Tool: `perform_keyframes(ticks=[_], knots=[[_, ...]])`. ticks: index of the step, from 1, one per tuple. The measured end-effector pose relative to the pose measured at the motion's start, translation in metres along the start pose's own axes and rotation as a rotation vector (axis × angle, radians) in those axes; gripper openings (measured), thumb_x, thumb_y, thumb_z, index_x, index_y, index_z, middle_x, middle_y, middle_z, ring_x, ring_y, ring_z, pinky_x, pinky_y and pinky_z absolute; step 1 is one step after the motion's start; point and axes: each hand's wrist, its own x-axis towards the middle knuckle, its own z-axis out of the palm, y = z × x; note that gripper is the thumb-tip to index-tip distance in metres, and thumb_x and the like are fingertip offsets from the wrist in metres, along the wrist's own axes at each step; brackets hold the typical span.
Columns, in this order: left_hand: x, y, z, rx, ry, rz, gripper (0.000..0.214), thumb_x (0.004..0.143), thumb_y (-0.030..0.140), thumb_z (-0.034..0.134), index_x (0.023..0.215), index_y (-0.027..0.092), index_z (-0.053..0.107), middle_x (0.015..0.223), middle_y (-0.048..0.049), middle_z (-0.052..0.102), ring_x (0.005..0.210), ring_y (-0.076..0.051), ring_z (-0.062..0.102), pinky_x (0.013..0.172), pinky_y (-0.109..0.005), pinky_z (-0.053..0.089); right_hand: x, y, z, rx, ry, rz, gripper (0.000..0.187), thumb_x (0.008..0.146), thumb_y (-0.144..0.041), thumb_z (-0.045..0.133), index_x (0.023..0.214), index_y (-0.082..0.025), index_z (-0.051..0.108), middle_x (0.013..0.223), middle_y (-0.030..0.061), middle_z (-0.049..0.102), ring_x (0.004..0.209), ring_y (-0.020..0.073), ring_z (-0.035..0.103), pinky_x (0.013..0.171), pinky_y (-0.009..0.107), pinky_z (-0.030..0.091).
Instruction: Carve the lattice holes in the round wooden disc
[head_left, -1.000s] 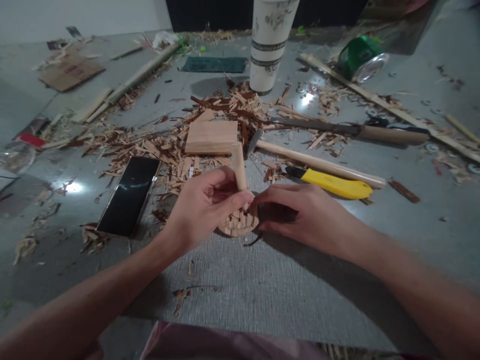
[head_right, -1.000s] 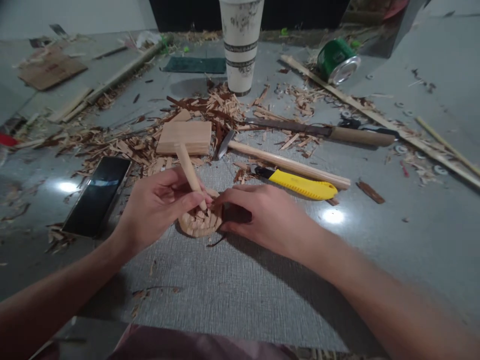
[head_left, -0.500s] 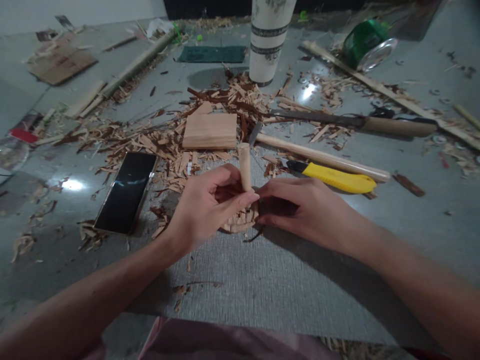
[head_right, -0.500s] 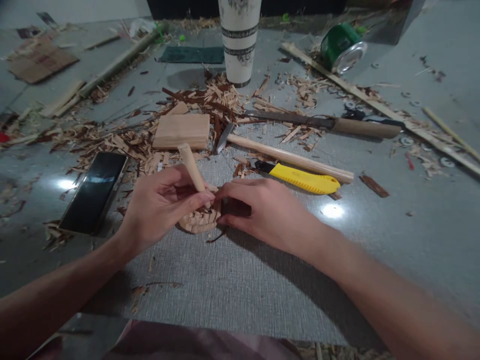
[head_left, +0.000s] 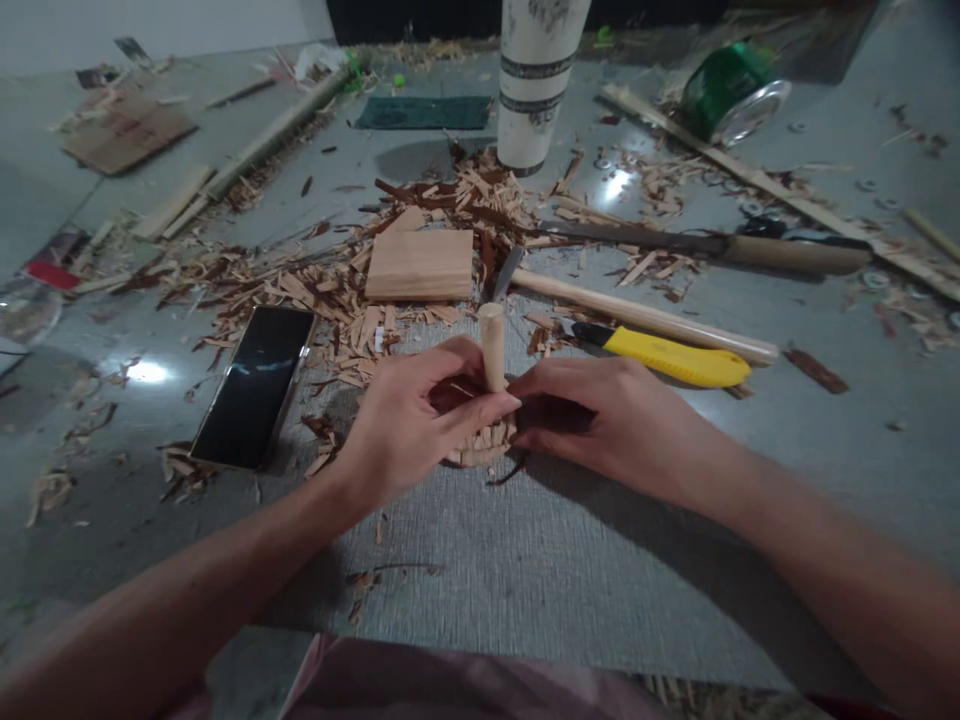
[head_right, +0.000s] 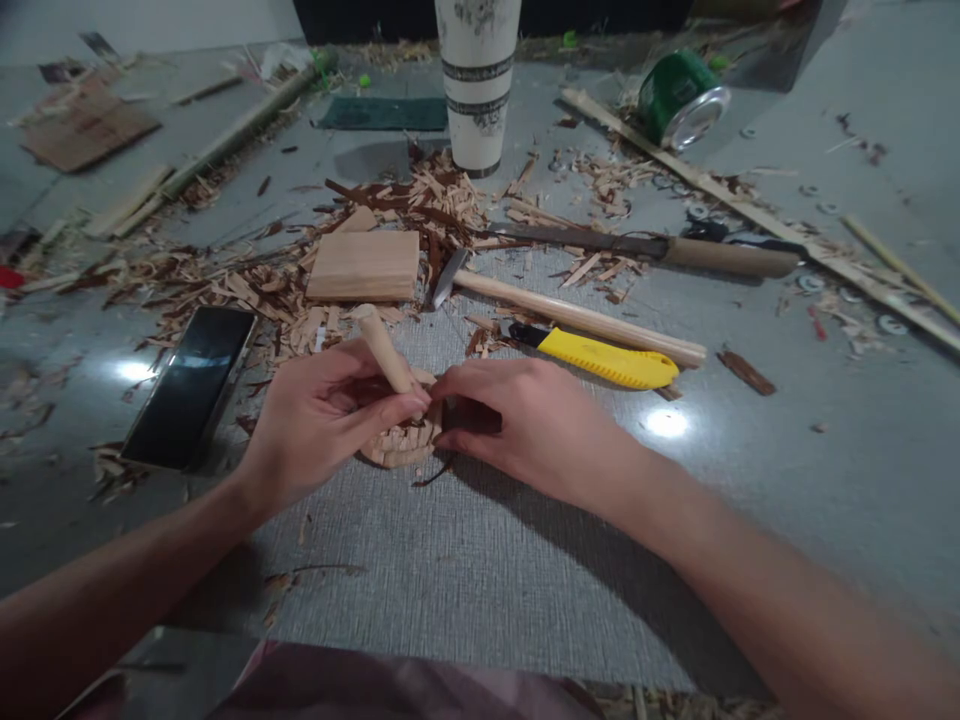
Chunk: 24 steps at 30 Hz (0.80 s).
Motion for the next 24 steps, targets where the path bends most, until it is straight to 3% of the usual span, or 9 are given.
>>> perform_keyframes(ticks=[9, 15, 24], knots=[[0.001, 0.004, -0.01, -0.002, -0.009, -0.014, 0.012, 0.087, 0.029, 0.086, 0.091, 0.019, 0.08, 0.092, -0.0025, 0.08, 0.082, -0.017, 0.079, 0.073, -0.023, 0.067, -0.001, 0.002, 0.001, -0.014, 0.005, -0.002, 0.019, 0.095, -0.029, 0.078, 0.114, -0.025, 0.074, 0.101, 0.0023, 0.079, 0.087, 0.0202, 0.072, 0.073, 0.032, 0.049], [0.004, 0.007, -0.022, 0.162, -0.069, 0.045, 0.015, 0.087, 0.033, 0.085, 0.088, 0.02, 0.079, 0.085, -0.0006, 0.079, 0.074, -0.015, 0.075, 0.069, -0.023, 0.065, -0.001, 0.003, 0.002, -0.012, 0.013, -0.006, 0.021, 0.095, -0.03, 0.077, 0.116, -0.026, 0.075, 0.105, 0.0027, 0.08, 0.091, 0.0211, 0.074, 0.075, 0.033, 0.051], [0.005, 0.005, -0.021, 0.232, -0.103, 0.051, 0.015, 0.089, 0.033, 0.083, 0.092, 0.019, 0.08, 0.086, -0.0022, 0.08, 0.071, -0.015, 0.074, 0.065, -0.022, 0.062, -0.002, 0.003, 0.002, 0.0, -0.01, -0.007, 0.021, 0.096, -0.029, 0.077, 0.116, -0.024, 0.074, 0.108, 0.0026, 0.08, 0.096, 0.0218, 0.074, 0.08, 0.034, 0.052]])
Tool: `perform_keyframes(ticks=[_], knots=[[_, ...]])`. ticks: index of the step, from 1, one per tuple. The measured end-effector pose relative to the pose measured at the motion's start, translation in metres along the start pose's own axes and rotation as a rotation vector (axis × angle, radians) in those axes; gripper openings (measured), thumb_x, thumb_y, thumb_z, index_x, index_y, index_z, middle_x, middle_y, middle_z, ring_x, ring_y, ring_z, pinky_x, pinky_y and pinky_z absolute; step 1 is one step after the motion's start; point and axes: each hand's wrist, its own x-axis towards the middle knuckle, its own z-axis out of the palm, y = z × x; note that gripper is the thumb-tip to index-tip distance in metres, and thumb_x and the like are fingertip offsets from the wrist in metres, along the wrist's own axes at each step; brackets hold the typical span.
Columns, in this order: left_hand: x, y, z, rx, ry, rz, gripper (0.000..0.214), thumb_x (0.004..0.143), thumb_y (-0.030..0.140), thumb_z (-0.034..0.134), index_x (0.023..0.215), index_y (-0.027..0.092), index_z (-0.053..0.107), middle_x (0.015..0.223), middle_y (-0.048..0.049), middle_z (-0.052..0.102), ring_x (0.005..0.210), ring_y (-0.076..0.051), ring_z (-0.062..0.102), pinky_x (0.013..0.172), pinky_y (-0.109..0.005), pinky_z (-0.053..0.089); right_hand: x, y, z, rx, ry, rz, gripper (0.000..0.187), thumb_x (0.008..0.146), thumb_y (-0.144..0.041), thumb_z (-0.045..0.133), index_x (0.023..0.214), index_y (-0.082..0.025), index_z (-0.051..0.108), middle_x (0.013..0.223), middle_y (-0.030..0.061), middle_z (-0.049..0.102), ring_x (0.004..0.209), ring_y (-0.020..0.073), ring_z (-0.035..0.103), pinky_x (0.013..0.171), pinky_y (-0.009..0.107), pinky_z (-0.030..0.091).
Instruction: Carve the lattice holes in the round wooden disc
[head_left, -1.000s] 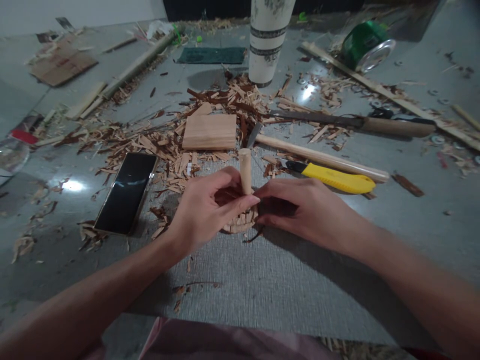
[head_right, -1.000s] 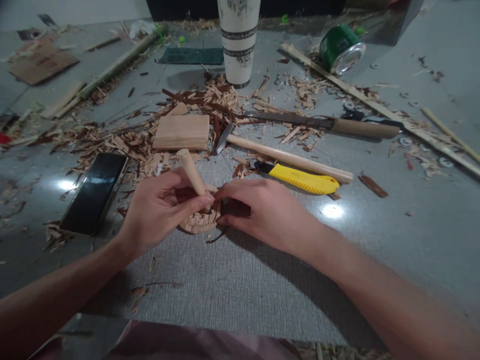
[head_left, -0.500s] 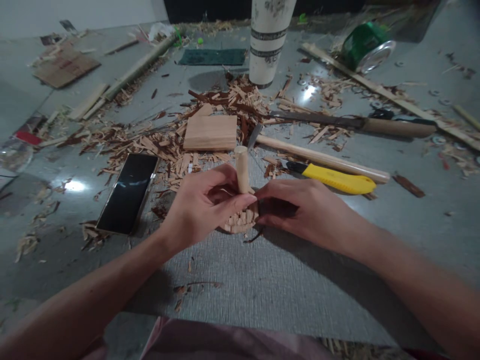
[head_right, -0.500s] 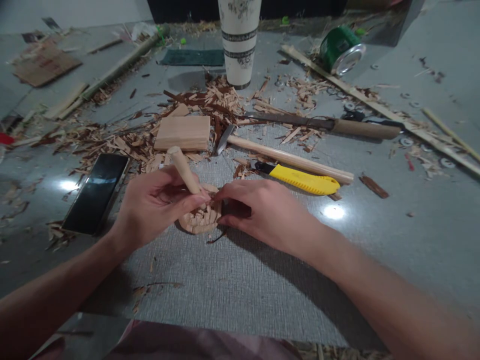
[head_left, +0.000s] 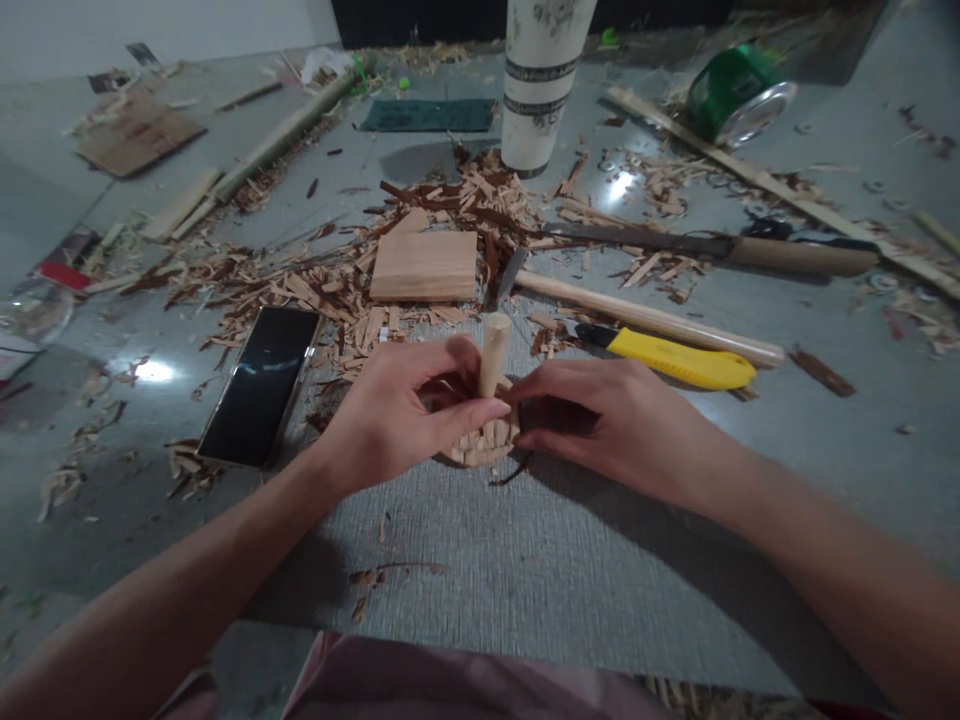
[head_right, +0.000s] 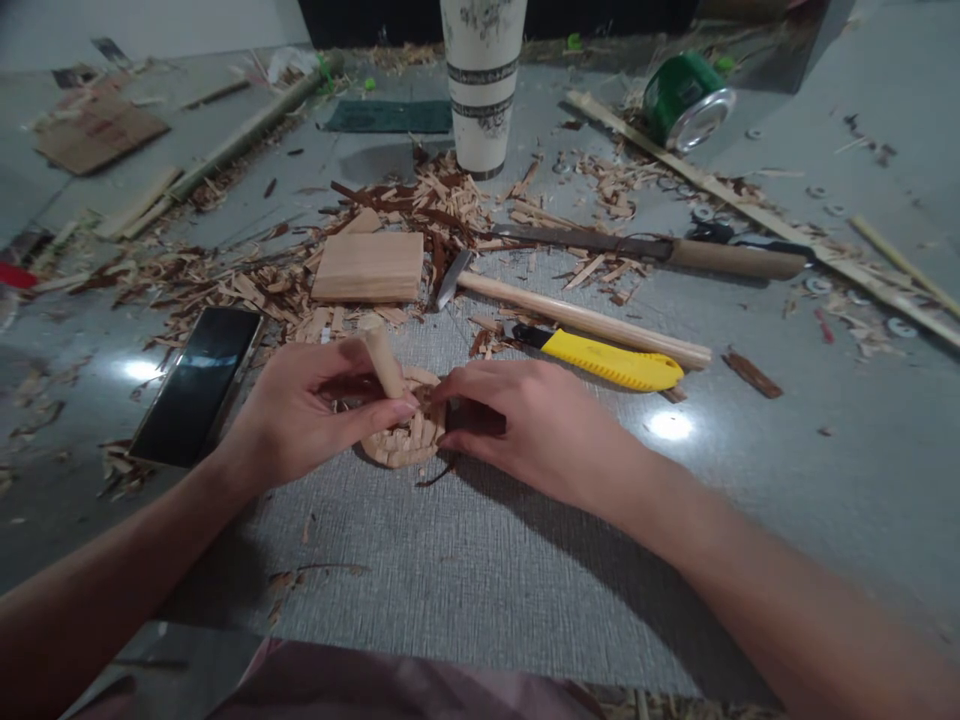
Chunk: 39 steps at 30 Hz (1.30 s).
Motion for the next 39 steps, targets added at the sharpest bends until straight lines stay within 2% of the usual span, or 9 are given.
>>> perform_keyframes(ticks=[8, 14, 29, 39], knots=[[-0.002, -0.005, 0.004, -0.103, 0.023, -0.023, 0.015, 0.088, 0.032, 0.084, 0.092, 0.018, 0.079, 0.091, -0.0033, 0.08, 0.078, -0.016, 0.076, 0.074, -0.023, 0.066, 0.001, -0.001, 0.0, -0.016, 0.009, 0.007, 0.02, 0.096, -0.029, 0.076, 0.116, -0.026, 0.074, 0.107, 0.0035, 0.081, 0.093, 0.0226, 0.075, 0.076, 0.034, 0.052], [0.0, 0.001, 0.011, -0.198, 0.028, -0.04, 0.013, 0.086, 0.028, 0.084, 0.089, 0.017, 0.079, 0.089, -0.0034, 0.08, 0.078, -0.016, 0.077, 0.072, -0.023, 0.067, 0.0, -0.001, 0.0, -0.003, 0.015, 0.009, 0.021, 0.096, -0.028, 0.077, 0.116, -0.027, 0.075, 0.106, 0.0025, 0.081, 0.093, 0.022, 0.075, 0.076, 0.034, 0.052], [-0.001, 0.003, 0.016, -0.168, 0.055, -0.036, 0.014, 0.087, 0.029, 0.083, 0.087, 0.016, 0.077, 0.089, -0.0054, 0.082, 0.078, -0.017, 0.078, 0.07, -0.024, 0.067, 0.001, -0.001, 0.0, 0.005, 0.018, 0.005, 0.014, 0.097, -0.027, 0.075, 0.111, -0.023, 0.072, 0.101, 0.0015, 0.078, 0.087, 0.0185, 0.071, 0.073, 0.031, 0.049], [0.0, -0.002, 0.014, -0.189, 0.014, -0.023, 0.012, 0.087, 0.026, 0.08, 0.089, 0.015, 0.075, 0.086, -0.0042, 0.08, 0.078, -0.017, 0.079, 0.069, -0.023, 0.066, 0.0, -0.001, 0.0, 0.003, 0.031, -0.005, 0.014, 0.096, -0.025, 0.076, 0.109, -0.023, 0.073, 0.099, 0.0005, 0.078, 0.087, 0.0177, 0.071, 0.073, 0.029, 0.048]])
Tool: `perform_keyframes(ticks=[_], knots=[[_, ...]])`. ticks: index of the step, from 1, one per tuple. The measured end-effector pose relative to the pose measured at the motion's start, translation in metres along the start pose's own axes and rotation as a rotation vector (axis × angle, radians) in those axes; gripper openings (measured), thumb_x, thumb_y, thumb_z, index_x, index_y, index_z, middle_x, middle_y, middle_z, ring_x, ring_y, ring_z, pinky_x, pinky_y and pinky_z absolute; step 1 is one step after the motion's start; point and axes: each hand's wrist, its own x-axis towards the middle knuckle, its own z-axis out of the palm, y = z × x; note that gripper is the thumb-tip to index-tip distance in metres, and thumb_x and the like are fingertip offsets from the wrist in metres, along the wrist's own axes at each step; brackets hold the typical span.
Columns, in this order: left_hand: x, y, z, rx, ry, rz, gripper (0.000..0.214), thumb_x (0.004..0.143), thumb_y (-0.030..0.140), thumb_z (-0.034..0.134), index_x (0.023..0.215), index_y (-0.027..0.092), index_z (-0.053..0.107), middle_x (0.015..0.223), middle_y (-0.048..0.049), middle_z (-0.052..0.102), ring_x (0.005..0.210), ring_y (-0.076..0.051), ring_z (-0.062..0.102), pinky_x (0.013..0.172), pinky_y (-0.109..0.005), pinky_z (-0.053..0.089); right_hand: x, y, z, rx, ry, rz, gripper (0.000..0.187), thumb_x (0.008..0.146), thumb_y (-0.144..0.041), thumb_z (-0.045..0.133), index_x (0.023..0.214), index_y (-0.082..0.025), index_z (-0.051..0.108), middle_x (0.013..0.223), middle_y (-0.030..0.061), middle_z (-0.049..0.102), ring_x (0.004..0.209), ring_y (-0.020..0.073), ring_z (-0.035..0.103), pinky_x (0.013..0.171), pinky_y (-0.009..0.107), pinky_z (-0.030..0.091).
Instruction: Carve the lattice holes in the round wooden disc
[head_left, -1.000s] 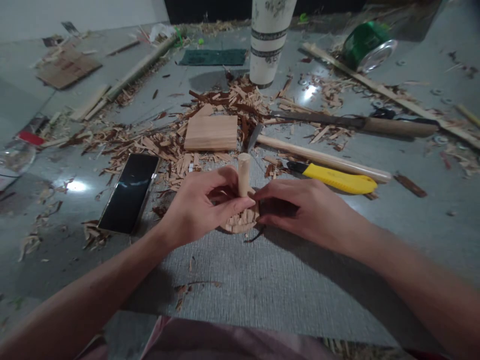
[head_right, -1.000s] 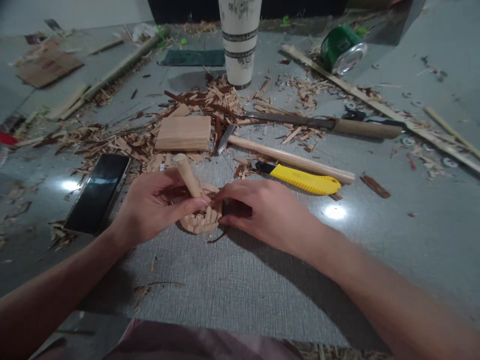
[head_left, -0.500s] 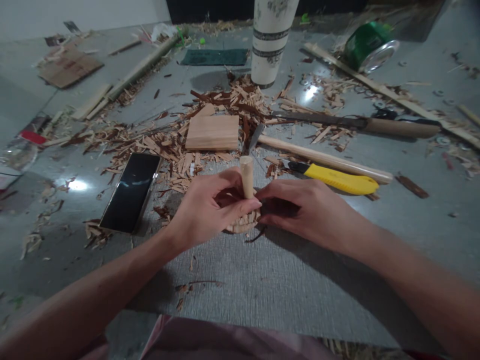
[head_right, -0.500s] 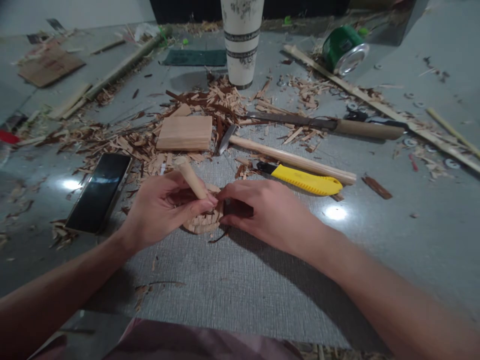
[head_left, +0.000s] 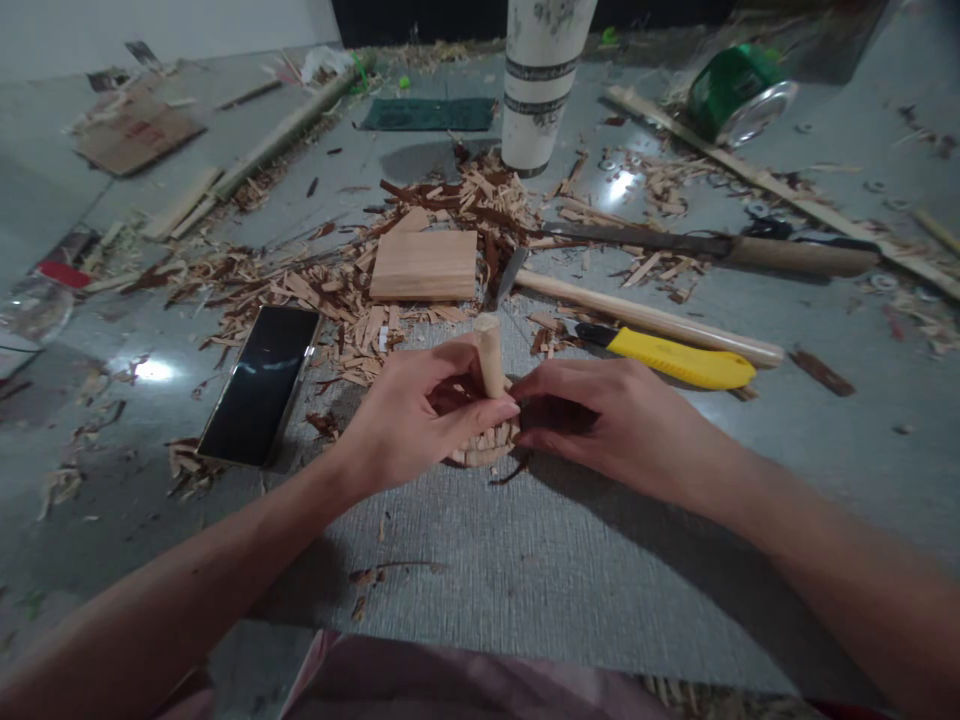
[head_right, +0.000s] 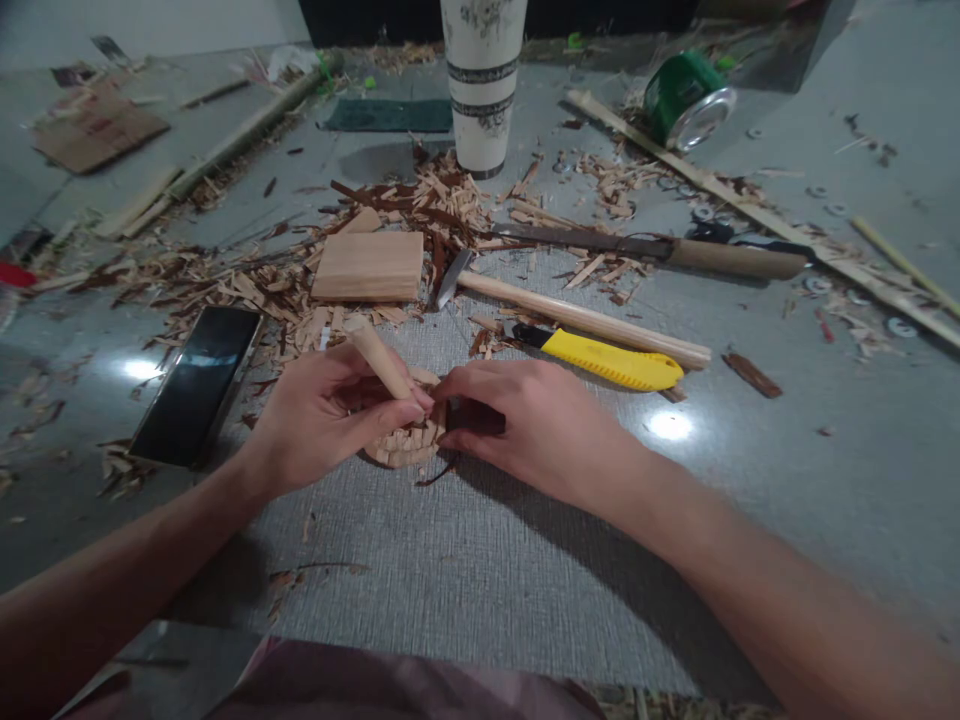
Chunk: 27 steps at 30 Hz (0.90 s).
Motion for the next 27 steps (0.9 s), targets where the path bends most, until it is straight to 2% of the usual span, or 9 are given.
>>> perform_keyframes(ticks=[9, 27], knots=[[-0.0001, -0.0056, -0.0009, -0.068, -0.019, 0.014, 0.014, 0.089, 0.029, 0.08, 0.093, 0.016, 0.074, 0.084, -0.0025, 0.076, 0.075, -0.016, 0.076, 0.067, -0.023, 0.064, 0.0003, -0.0004, -0.0007, 0.007, -0.013, 0.012, 0.015, 0.097, -0.027, 0.076, 0.111, -0.024, 0.073, 0.102, -0.0001, 0.078, 0.088, 0.0172, 0.071, 0.074, 0.03, 0.049], [-0.0002, -0.003, -0.0018, -0.077, -0.019, -0.021, 0.014, 0.088, 0.029, 0.079, 0.091, 0.016, 0.074, 0.085, -0.0036, 0.076, 0.078, -0.018, 0.077, 0.07, -0.025, 0.066, 0.0003, -0.0001, 0.0008, -0.007, -0.011, 0.015, 0.014, 0.096, -0.027, 0.075, 0.11, -0.024, 0.073, 0.101, 0.0011, 0.079, 0.088, 0.0192, 0.073, 0.074, 0.031, 0.049]])
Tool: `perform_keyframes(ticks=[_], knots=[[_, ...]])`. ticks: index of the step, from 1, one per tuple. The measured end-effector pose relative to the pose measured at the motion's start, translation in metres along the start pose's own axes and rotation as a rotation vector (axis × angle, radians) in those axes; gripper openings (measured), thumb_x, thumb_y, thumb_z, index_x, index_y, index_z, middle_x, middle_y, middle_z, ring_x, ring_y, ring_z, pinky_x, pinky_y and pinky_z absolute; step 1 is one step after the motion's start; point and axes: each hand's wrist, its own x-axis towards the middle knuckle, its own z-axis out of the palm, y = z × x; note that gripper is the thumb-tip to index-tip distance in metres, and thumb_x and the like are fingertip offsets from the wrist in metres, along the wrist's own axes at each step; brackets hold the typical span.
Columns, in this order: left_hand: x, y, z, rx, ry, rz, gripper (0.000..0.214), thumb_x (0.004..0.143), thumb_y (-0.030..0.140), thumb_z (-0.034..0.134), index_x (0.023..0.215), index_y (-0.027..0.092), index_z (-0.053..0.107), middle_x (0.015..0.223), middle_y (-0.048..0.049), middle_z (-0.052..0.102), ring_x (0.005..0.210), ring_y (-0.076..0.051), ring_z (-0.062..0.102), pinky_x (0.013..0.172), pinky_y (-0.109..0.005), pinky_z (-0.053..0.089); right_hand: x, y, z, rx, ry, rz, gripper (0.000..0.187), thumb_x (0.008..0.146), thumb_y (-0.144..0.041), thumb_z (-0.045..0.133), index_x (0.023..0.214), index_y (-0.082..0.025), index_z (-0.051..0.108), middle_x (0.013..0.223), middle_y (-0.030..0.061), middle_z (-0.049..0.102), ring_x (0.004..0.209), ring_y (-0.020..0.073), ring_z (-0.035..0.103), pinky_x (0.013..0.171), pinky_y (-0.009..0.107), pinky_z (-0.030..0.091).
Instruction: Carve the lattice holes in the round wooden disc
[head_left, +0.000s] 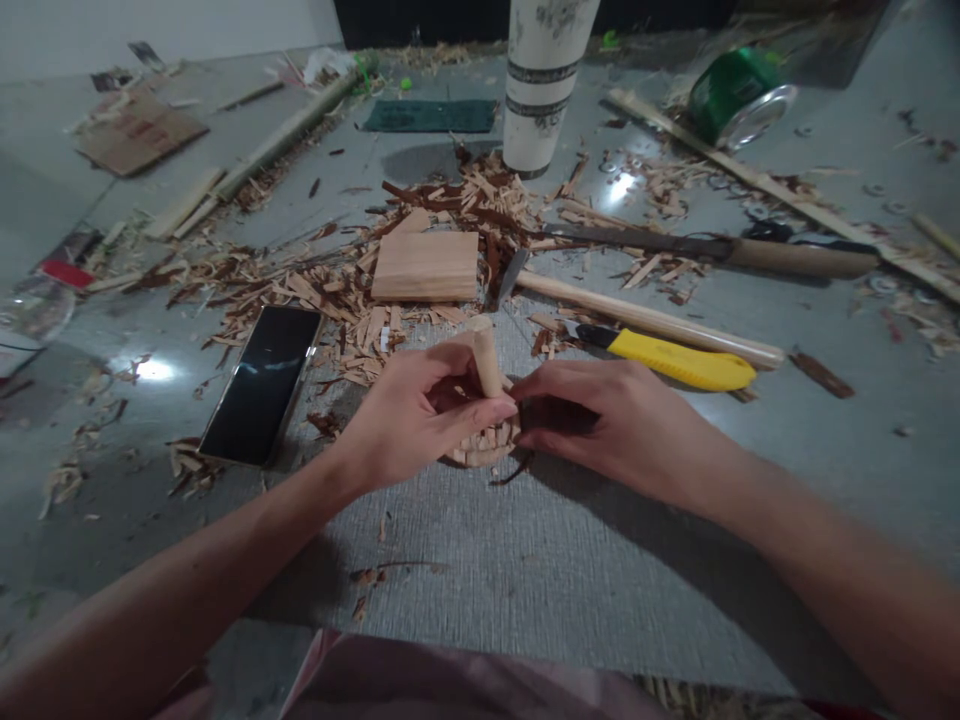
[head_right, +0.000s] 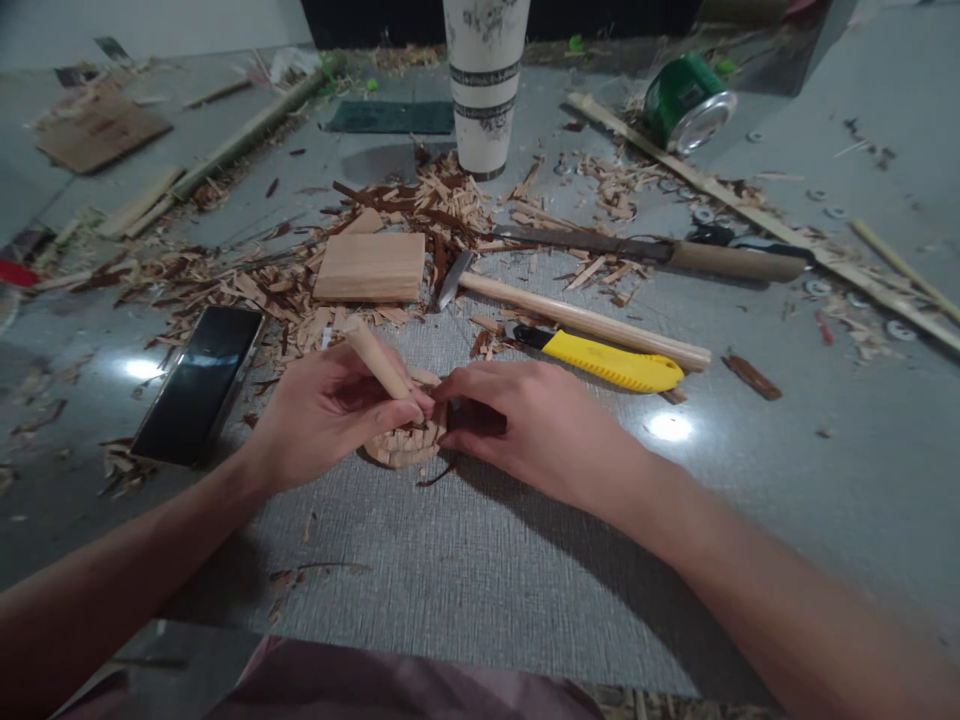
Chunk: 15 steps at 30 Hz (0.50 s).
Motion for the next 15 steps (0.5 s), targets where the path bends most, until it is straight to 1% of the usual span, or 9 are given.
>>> perform_keyframes(ticks=[3, 5, 6, 7, 9, 10, 11, 13, 15], knots=[[0.0, 0.001, 0.0, 0.018, -0.015, 0.02, 0.015, 0.088, 0.029, 0.08, 0.09, 0.016, 0.074, 0.082, -0.0029, 0.075, 0.075, -0.016, 0.076, 0.067, -0.024, 0.065, 0.0, -0.002, -0.001, 0.004, -0.003, -0.013, 0.015, 0.097, -0.03, 0.076, 0.11, -0.024, 0.073, 0.101, 0.0017, 0.078, 0.087, 0.019, 0.072, 0.073, 0.03, 0.049], [0.0, 0.002, -0.001, 0.032, -0.034, 0.036, 0.014, 0.088, 0.029, 0.08, 0.09, 0.016, 0.074, 0.082, -0.0029, 0.075, 0.074, -0.016, 0.075, 0.066, -0.023, 0.064, -0.001, -0.002, -0.007, 0.013, -0.005, -0.027, 0.019, 0.097, -0.037, 0.076, 0.111, -0.025, 0.073, 0.098, 0.0015, 0.078, 0.083, 0.0183, 0.071, 0.071, 0.03, 0.049], [0.0, 0.002, -0.001, 0.035, -0.045, 0.044, 0.013, 0.089, 0.028, 0.079, 0.09, 0.016, 0.074, 0.083, -0.0033, 0.076, 0.075, -0.016, 0.076, 0.067, -0.023, 0.064, -0.001, 0.0, -0.012, 0.004, 0.02, -0.014, 0.02, 0.098, -0.039, 0.074, 0.112, -0.025, 0.074, 0.096, 0.0012, 0.078, 0.08, 0.0178, 0.07, 0.069, 0.03, 0.048], [0.0, 0.002, -0.001, 0.038, -0.056, 0.05, 0.012, 0.09, 0.027, 0.079, 0.09, 0.016, 0.074, 0.084, -0.0037, 0.077, 0.076, -0.016, 0.076, 0.067, -0.022, 0.064, -0.001, 0.003, -0.019, -0.022, 0.073, 0.01, 0.019, 0.1, -0.04, 0.07, 0.113, -0.026, 0.074, 0.093, 0.0008, 0.078, 0.075, 0.0173, 0.068, 0.066, 0.03, 0.047], [0.0, 0.002, -0.001, 0.05, -0.078, 0.068, 0.01, 0.091, 0.025, 0.077, 0.09, 0.016, 0.075, 0.085, -0.0044, 0.077, 0.076, -0.015, 0.075, 0.067, -0.022, 0.062, -0.003, 0.015, -0.035, -0.164, 0.254, 0.114, 0.018, 0.105, -0.034, 0.06, 0.111, -0.026, 0.075, 0.089, 0.0008, 0.077, 0.068, 0.0167, 0.064, 0.064, 0.031, 0.044], [0.0, 0.001, -0.001, 0.059, -0.09, 0.086, 0.01, 0.092, 0.025, 0.076, 0.089, 0.016, 0.075, 0.085, -0.0044, 0.076, 0.076, -0.015, 0.074, 0.066, -0.021, 0.061, -0.004, 0.023, -0.044, -0.267, 0.352, 0.139, 0.017, 0.103, -0.031, 0.06, 0.105, -0.025, 0.076, 0.085, 0.0011, 0.076, 0.065, 0.0167, 0.063, 0.063, 0.032, 0.043], [0.0, 0.001, -0.001, 0.075, -0.103, 0.111, 0.011, 0.093, 0.025, 0.076, 0.088, 0.016, 0.075, 0.084, -0.0042, 0.075, 0.075, -0.014, 0.073, 0.064, -0.02, 0.06, -0.005, 0.032, -0.054, -0.385, 0.381, 0.184, 0.015, 0.101, -0.03, 0.062, 0.103, -0.024, 0.076, 0.086, 0.0025, 0.076, 0.067, 0.0175, 0.062, 0.066, 0.033, 0.043], [0.0, 0.001, -0.002, 0.113, -0.126, 0.155, 0.014, 0.095, 0.027, 0.075, 0.087, 0.016, 0.075, 0.084, -0.004, 0.074, 0.075, -0.014, 0.072, 0.062, -0.02, 0.057, -0.008, 0.05, -0.071, -0.512, 0.3, 0.196, 0.014, 0.098, -0.03, 0.064, 0.099, -0.021, 0.075, 0.094, 0.0068, 0.074, 0.076, 0.0192, 0.064, 0.075, 0.035, 0.046], [0.0, 0.001, -0.003, 0.144, -0.133, 0.182, 0.015, 0.096, 0.029, 0.075, 0.089, 0.017, 0.075, 0.086, -0.004, 0.074, 0.077, -0.014, 0.071, 0.064, -0.02, 0.057, -0.011, 0.063, -0.084, -0.518, 0.188, 0.221, 0.02, 0.101, -0.034, 0.063, 0.106, -0.018, 0.076, 0.104, 0.0124, 0.074, 0.089, 0.0231, 0.066, 0.083, 0.037, 0.047]])
